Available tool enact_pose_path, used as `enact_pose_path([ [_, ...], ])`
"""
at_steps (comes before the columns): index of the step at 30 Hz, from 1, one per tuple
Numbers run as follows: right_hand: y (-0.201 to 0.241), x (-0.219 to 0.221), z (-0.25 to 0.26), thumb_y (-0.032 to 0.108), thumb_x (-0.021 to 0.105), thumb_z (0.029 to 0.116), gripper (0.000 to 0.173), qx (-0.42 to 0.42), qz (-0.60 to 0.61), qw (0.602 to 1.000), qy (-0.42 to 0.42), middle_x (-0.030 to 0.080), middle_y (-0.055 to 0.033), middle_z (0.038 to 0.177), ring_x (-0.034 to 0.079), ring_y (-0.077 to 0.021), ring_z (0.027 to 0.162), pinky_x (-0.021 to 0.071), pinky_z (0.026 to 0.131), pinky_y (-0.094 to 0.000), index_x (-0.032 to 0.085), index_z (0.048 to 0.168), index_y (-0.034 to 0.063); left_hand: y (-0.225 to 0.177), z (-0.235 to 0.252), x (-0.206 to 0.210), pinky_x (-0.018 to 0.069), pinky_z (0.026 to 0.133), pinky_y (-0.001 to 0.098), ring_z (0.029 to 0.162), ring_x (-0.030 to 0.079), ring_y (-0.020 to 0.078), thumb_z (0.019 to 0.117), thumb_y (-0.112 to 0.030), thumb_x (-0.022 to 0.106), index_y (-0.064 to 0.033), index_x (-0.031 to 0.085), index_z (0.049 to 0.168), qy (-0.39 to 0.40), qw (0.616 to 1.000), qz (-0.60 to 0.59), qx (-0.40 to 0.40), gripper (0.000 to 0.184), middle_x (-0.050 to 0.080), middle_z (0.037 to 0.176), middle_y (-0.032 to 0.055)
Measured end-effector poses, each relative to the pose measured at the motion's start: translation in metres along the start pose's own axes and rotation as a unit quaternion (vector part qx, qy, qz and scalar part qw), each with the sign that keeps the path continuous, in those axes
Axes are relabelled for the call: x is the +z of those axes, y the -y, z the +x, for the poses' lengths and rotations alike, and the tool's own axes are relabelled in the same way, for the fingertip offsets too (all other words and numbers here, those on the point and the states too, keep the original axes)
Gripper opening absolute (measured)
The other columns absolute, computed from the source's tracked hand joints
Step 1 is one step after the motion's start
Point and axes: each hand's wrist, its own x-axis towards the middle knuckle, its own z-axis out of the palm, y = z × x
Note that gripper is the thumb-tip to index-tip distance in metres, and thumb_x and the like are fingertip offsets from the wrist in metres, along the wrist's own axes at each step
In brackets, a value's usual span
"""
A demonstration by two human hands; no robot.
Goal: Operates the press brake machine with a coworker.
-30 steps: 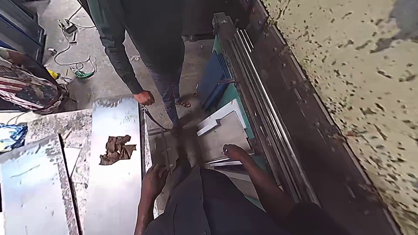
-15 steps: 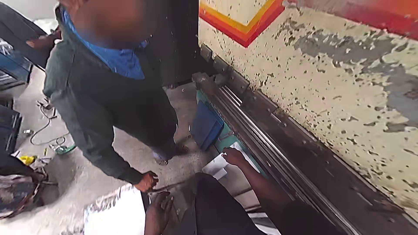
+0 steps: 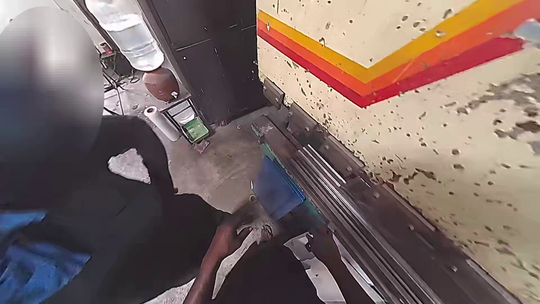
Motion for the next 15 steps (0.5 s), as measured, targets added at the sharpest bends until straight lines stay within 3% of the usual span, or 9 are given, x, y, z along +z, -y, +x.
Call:
enact_pose_path([
  [2, 0.001, -0.001, 0.001, 0.042, 0.062, 0.0985, 0.043, 0.02, 0.011, 1.0, 0.017, 0.052, -0.0253, 0.146, 0.043, -0.0471, 0.14, 0.0448, 0.11, -0.0597, 0.07, 0.126, 0.0094, -0.007, 0.046, -0.023, 0.0534, 0.104, 0.0403, 0.116, 0.064, 0.0141, 0.0975, -0.045, 0.066, -0.0184, 0.072, 0.121, 0.025, 1.0, 0.003, -0.006, 0.036, 0.069, 0.124, 0.0015],
  [5, 0.006, 0.0, 0.011, 0.04, 0.064, 0.0955, 0.038, 0.029, 0.005, 0.999, -0.014, 0.059, -0.0272, 0.133, 0.049, -0.0472, 0.134, 0.0484, 0.105, -0.0595, 0.074, 0.112, 0.0079, -0.015, 0.116, -0.057, 0.0537, 0.103, 0.0414, 0.115, 0.065, 0.0171, 0.096, -0.039, 0.07, -0.0153, 0.072, 0.12, 0.025, 1.0, 0.003, 0.015, 0.034, 0.069, 0.123, 0.0041],
  [7, 0.009, 0.001, -0.003, 0.035, 0.064, 0.096, 0.037, 0.043, 0.005, 0.999, 0.021, 0.059, -0.0302, 0.136, 0.048, -0.0487, 0.136, 0.044, 0.109, -0.0614, 0.073, 0.116, 0.0044, -0.011, 0.146, -0.069, 0.0528, 0.104, 0.0437, 0.117, 0.065, 0.0195, 0.0975, -0.037, 0.068, -0.0142, 0.07, 0.126, 0.069, 0.997, 0.037, 0.025, 0.036, 0.069, 0.126, 0.0065],
  [8, 0.01, 0.001, -0.013, 0.035, 0.065, 0.0954, 0.035, 0.068, 0.012, 0.996, 0.052, 0.058, -0.0278, 0.135, 0.049, -0.0471, 0.135, 0.0474, 0.107, -0.0595, 0.073, 0.114, 0.0077, -0.005, 0.161, -0.07, 0.0528, 0.103, 0.0434, 0.117, 0.065, 0.0193, 0.0983, -0.041, 0.066, -0.0156, 0.07, 0.125, 0.091, 0.994, 0.057, 0.036, 0.037, 0.069, 0.125, 0.0055],
  [10, 0.018, -0.012, 0.019, 0.036, 0.068, 0.0938, 0.032, 0.105, 0.038, 0.992, 0.05, 0.057, -0.0255, 0.135, 0.05, -0.0465, 0.133, 0.0517, 0.1, -0.0594, 0.074, 0.113, 0.0116, 0.001, 0.232, -0.093, 0.0509, 0.106, 0.0455, 0.12, 0.064, 0.0219, 0.0991, -0.046, 0.063, -0.0153, 0.07, 0.125, 0.101, 0.986, 0.103, 0.081, 0.041, 0.069, 0.127, 0.0063],
  [12, 0.022, -0.011, 0.018, 0.035, 0.07, 0.0925, 0.029, 0.122, 0.059, 0.99, 0.038, 0.061, -0.025, 0.129, 0.053, -0.0474, 0.127, 0.0521, 0.097, -0.0608, 0.074, 0.11, 0.0121, 0.009, 0.285, -0.105, 0.0485, 0.109, 0.0501, 0.126, 0.061, 0.026, 0.0992, -0.047, 0.062, -0.0151, 0.069, 0.127, 0.137, 0.975, 0.147, 0.1, 0.043, 0.068, 0.13, 0.0082],
  [15, 0.032, -0.011, 0.027, 0.036, 0.075, 0.0884, 0.028, 0.167, 0.096, 0.981, 0.012, 0.066, -0.0224, 0.117, 0.057, -0.0458, 0.122, 0.0497, 0.099, -0.0617, 0.076, 0.104, 0.0132, 0.035, 0.38, -0.123, 0.0483, 0.108, 0.0522, 0.128, 0.059, 0.0269, 0.0968, -0.047, 0.066, -0.0176, 0.069, 0.127, 0.159, 0.957, 0.197, 0.143, 0.043, 0.066, 0.132, 0.0062],
])
